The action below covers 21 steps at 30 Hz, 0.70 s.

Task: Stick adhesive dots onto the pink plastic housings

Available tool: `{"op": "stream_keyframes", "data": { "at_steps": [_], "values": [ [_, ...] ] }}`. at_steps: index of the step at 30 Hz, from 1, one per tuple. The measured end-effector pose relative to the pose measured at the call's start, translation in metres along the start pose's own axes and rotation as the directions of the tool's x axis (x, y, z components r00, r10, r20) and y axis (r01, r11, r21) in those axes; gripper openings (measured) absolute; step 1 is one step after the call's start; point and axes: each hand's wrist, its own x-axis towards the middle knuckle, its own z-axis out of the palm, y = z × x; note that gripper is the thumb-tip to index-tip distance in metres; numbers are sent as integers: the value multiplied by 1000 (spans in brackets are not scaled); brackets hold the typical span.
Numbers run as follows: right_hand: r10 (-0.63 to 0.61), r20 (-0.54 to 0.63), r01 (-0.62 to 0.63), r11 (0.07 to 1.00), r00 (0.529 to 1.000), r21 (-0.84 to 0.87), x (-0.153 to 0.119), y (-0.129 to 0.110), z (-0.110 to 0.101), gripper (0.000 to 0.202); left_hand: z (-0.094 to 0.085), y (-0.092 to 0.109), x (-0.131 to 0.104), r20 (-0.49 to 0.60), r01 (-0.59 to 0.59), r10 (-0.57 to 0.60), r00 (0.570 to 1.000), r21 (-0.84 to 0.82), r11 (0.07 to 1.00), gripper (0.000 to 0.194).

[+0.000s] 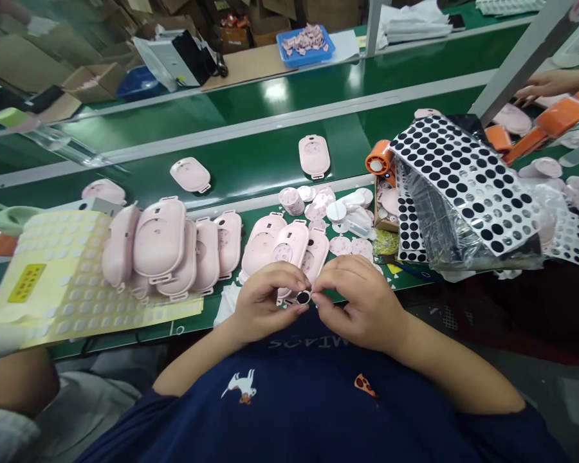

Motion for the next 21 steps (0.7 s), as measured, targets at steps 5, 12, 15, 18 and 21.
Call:
{"op": "stream_keyframes", "data": {
  "at_steps": [5,12,15,18,21],
  "values": [
    [53,1,-53,998,999,16,1,-7,5,13,0,7,1,14,-91,90,996,122,988,18],
    [54,-21,-54,998,998,27,-1,-5,12,15,1,4,-3,27,-67,64,998,114,991,13],
    [55,-20,-54,998,998,39,-1,-4,12,16,1,3,-4,28,-47,45,999,86,995,13],
    [54,-24,-52,997,998,53,-1,-4,12,17,1,4,-4,29,-52,50,998,79,995,12],
    [47,-30,-45,997,998,65,-1,-4,13,17,1,5,-2,28,-57,55,998,84,995,11]
  ]
}}
